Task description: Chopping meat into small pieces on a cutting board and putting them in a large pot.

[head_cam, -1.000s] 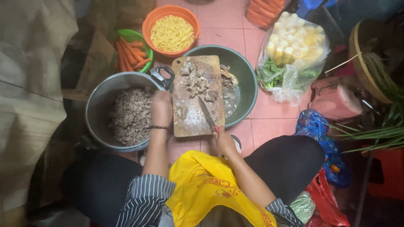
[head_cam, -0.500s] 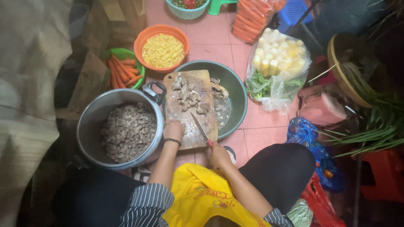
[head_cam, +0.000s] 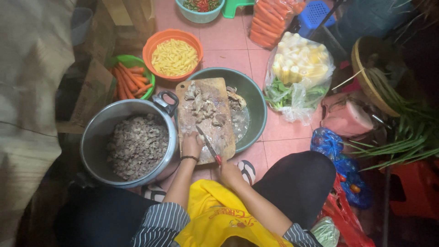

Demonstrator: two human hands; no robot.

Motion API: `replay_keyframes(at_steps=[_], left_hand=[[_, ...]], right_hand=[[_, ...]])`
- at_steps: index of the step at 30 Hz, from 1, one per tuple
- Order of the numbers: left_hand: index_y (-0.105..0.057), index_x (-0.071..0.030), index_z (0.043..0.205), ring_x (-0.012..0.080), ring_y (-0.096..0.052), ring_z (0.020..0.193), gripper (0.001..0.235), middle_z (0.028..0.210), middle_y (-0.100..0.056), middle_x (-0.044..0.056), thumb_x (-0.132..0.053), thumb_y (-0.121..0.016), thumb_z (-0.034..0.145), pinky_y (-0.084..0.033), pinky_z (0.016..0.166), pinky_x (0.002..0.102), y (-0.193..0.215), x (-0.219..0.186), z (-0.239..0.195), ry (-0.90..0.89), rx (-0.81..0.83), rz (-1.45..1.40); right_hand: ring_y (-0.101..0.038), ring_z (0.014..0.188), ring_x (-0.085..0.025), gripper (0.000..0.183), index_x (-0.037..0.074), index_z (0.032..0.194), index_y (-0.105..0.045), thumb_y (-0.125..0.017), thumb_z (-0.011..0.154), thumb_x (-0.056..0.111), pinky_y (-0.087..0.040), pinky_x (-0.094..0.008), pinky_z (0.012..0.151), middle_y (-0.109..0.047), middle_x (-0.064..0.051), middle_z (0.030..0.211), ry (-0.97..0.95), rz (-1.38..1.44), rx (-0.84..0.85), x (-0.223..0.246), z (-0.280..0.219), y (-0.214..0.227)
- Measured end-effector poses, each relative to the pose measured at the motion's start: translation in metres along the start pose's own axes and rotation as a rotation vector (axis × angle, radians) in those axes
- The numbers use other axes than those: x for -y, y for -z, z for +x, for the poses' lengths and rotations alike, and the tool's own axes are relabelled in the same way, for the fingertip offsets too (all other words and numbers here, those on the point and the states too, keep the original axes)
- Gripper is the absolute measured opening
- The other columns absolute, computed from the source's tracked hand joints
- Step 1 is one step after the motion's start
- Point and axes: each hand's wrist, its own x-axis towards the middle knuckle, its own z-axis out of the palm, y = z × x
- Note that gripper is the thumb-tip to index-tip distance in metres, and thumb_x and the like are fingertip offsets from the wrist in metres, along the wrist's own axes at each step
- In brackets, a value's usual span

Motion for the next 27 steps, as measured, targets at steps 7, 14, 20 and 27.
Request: replay_keyframes(at_steps=[7,14,20,27], left_hand=[[-0.069,-0.007,0.103,0.0456,-0.066,0.094,0.028,0.100,-0.066,0.027,-0.010,-0.074,0.076,-0.054,0.084,0.052,0.006,-0.001,0.005,0.111,0.081,-0.019],[-0.068,-0.005,0.100,0.0466,-0.066,0.091,0.019,0.098,-0.065,0.028,-0.008,-0.068,0.081,-0.054,0.081,0.053,-0.023,0.020,0.005,0.113,-0.007,0.013],[-0.068,-0.005,0.098,0.0470,-0.066,0.089,0.013,0.097,-0.065,0.029,-0.013,-0.064,0.089,-0.054,0.080,0.054,-0.026,0.018,0.007,0.134,-0.038,0.006],[-0.065,-0.005,0.104,0.0462,-0.066,0.093,0.021,0.101,-0.066,0.027,-0.013,-0.070,0.085,-0.054,0.082,0.053,0.008,-0.001,0.005,0.195,0.059,-0.014]], right_hand=[[-0.068,0.094,-0.051,0.047,0.008,0.140,-0.040,-0.049,0.095,0.016,-0.052,-0.060,0.083,-0.069,-0.034,0.100,-0.056,0.046,0.048,0.016,0.001,0.012],[-0.067,0.102,-0.051,0.042,0.002,0.134,-0.040,-0.050,0.095,0.013,-0.053,-0.058,0.087,-0.068,-0.035,0.105,-0.037,-0.022,0.094,0.021,0.005,0.012],[-0.065,0.109,-0.050,0.055,0.001,0.138,-0.036,-0.057,0.092,0.020,-0.051,-0.055,0.093,-0.066,-0.036,0.112,-0.093,0.053,0.105,0.054,-0.010,0.038],[-0.066,0.106,-0.052,0.034,0.000,0.129,-0.047,-0.045,0.107,0.026,-0.053,-0.055,0.091,-0.066,-0.037,0.111,-0.135,0.060,0.079,0.045,0.011,0.013]])
